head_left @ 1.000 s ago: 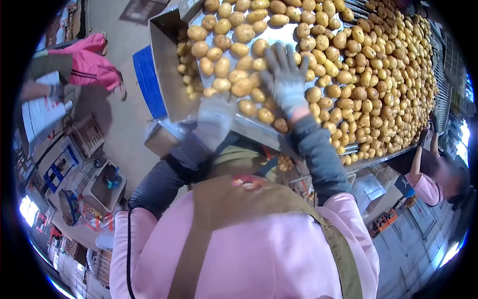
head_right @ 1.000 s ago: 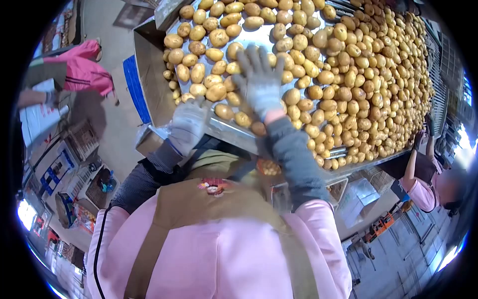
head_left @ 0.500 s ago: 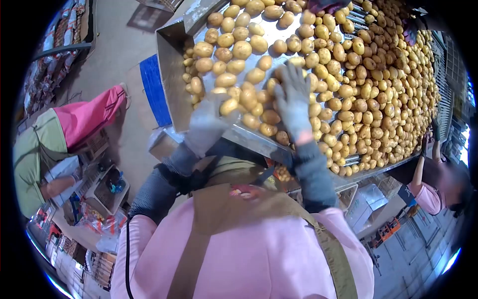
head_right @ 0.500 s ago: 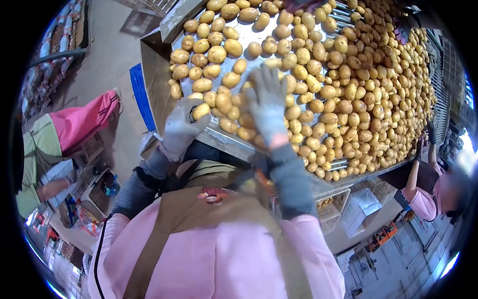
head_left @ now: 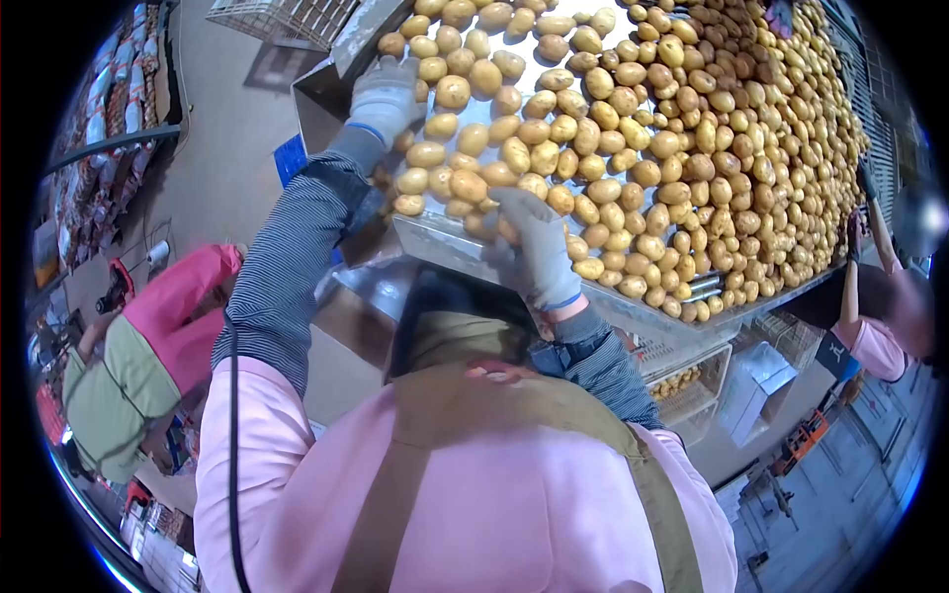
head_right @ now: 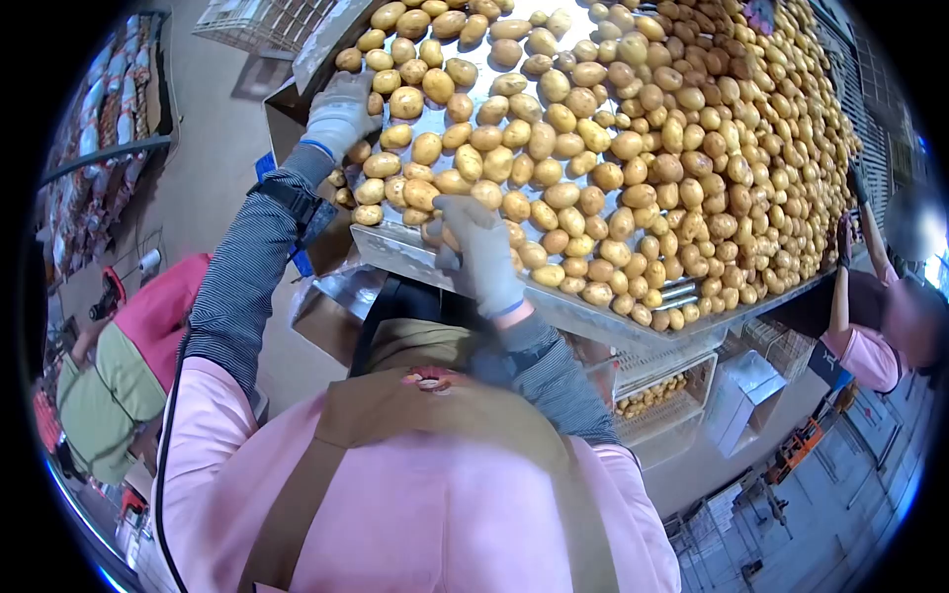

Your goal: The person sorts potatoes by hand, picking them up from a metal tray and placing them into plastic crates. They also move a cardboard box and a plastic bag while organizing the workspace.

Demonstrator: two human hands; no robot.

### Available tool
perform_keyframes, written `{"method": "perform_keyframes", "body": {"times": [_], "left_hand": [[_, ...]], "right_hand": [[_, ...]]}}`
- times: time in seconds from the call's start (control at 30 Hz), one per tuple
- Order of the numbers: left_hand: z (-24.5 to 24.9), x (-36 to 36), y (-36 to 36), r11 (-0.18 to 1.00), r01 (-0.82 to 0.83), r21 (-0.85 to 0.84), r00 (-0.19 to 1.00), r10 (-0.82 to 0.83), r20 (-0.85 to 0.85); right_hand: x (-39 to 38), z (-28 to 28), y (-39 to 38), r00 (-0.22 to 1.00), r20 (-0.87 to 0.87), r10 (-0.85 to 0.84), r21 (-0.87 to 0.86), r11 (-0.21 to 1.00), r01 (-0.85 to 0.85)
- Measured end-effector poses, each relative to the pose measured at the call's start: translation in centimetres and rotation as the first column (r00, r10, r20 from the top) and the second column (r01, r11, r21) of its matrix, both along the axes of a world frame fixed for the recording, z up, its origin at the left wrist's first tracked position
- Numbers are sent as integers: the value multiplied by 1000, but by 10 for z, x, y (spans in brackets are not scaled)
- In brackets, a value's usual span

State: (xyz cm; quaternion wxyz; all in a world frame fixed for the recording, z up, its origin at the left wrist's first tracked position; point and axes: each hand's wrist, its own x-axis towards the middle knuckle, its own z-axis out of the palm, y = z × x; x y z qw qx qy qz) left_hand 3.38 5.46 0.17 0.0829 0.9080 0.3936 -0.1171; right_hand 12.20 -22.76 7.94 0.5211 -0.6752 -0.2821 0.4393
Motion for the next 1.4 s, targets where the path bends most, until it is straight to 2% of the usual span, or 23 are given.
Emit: {"method": "perform_keyframes", "body": {"times": [0.13,0.23,0.3,0.33,0.4,0.43,0.47,0.5,0.6,0.7,0.77,0.8,0.83,0.93,0.97,1.0,1.07,1.1,1.27,1.3,1.33,1.37,1.4], "left_hand": [[35,-1,-26,978,-173,-114,922,201,330],[68,5,-119,900,-66,-431,716,343,608],[82,4,-209,897,302,-323,775,-34,632],[100,23,-235,730,487,-479,817,-188,545],[124,3,-268,632,603,-487,664,-59,745],[123,-1,-273,531,624,-573,654,47,755],[116,0,-262,559,560,-612,715,46,697],[104,-2,-242,587,488,-646,774,53,632],[61,-36,-188,940,335,-67,841,-266,472],[17,-74,-153,868,496,19,747,-438,500],[31,-75,-143,933,236,-272,921,-126,368],[26,-73,-139,982,187,8,833,-163,528],[-1,-77,-128,996,95,4,743,-73,665],[-21,-63,-115,894,-259,-367,485,449,751],[-28,-57,-108,811,-312,-494,384,583,716],[-33,-54,-103,708,-351,-612,273,703,657],[-42,-51,-95,628,-324,-707,175,775,608],[-45,-54,-91,591,-316,-742,126,802,584],[-29,-63,-63,437,-114,-892,-42,895,444],[-38,-66,-54,450,-54,-891,-24,892,452],[-42,-71,-51,457,-45,-888,9,889,457],[-45,-75,-49,464,-35,-885,41,885,463],[-36,-74,-48,472,-68,-879,87,881,466]], "right_hand": [[18,-19,-23,867,484,119,195,951,-240],[16,-26,-46,993,114,2,251,967,-31],[13,-10,-74,986,-106,-127,132,981,141],[11,-1,-91,958,-209,-197,64,975,215],[14,15,-153,963,243,-119,-87,986,144],[14,21,-185,950,-96,-296,-80,954,289],[9,31,-216,799,-424,-427,-122,901,417],[3,50,-240,723,-301,-622,-189,782,594],[48,18,-390,434,-566,-701,-155,607,779],[87,2,-439,338,-94,-937,-316,350,882],[104,-15,-448,391,325,-861,-258,317,913],[117,-20,-415,447,394,-803,-223,388,894],[130,-22,-377,487,463,-740,-189,455,870],[67,0,-164,688,663,-293,-166,840,517],[59,-1,-116,529,845,83,-222,954,204],[48,-24,-78,588,792,167,-239,970,47],[20,-40,-7,414,816,404,-460,887,41],[19,-52,13,520,780,349,-375,925,-58],[31,-74,77,297,897,327,-153,861,-485],[57,-81,114,313,839,446,-287,850,-441],[71,-22,135,30,903,428,-394,854,-340],[97,-68,151,272,955,116,-65,980,-190],[110,-82,173,291,952,92,-53,989,-141]]}}
